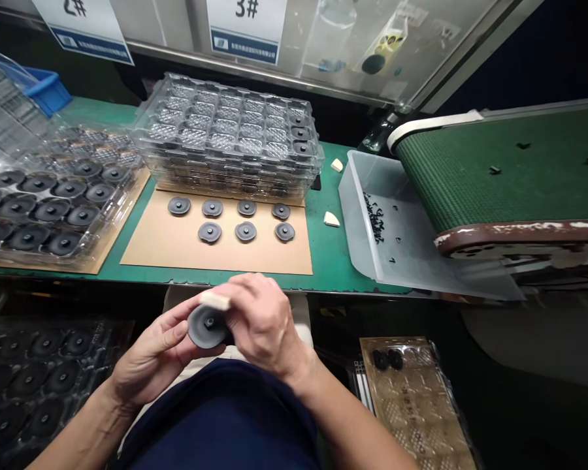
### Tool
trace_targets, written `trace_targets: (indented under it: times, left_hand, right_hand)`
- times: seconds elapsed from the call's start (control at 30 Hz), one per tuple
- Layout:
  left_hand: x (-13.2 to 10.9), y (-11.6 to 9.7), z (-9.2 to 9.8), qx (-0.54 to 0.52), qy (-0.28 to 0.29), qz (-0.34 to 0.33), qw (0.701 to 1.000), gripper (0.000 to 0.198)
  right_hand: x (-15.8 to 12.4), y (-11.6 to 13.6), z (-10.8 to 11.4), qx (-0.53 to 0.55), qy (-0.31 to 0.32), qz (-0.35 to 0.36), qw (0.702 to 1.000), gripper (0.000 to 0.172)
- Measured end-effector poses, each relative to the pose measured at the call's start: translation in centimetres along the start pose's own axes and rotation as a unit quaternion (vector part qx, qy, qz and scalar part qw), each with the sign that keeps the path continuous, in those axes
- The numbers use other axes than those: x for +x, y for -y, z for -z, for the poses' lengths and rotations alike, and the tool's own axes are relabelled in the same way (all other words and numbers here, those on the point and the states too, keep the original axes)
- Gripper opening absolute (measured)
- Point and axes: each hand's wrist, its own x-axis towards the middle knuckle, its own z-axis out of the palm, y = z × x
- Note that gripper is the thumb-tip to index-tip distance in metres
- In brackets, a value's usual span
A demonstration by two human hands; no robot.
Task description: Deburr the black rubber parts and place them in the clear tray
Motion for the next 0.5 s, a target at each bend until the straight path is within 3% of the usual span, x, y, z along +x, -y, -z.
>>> trace_targets:
  times: [0.1,0.2,0.37,0.5]
  left_hand:
    - [0.2,-0.3,-0.9,-0.019,-0.038,0.001,0.999,0.046]
    - [0.5,-0.6,-1.3,0.005,-0.099,0.013,0.995,0.044]
    - [0.5,0.3,-0.3,0.126,-0.1,-0.015,0.987,0.061]
    - [0.4,1.3,0.1,0.202,-0.122,0.01,0.972,0.037]
  right_hand:
    - [-0.8,-1.1,0.0,0.068,-0.089,-0.168,0.979,0.021]
    - [-2.0,-2.2,-0.3,0.105,-0.095,-0.274,0.951,0.025]
    - [-3.6,-2.7,-1.1,0.116,-0.081,-0.3,0.943,0.029]
    - [-3.7,-2.1,-1.7,0.121,-0.072,-0.313,0.939,0.031]
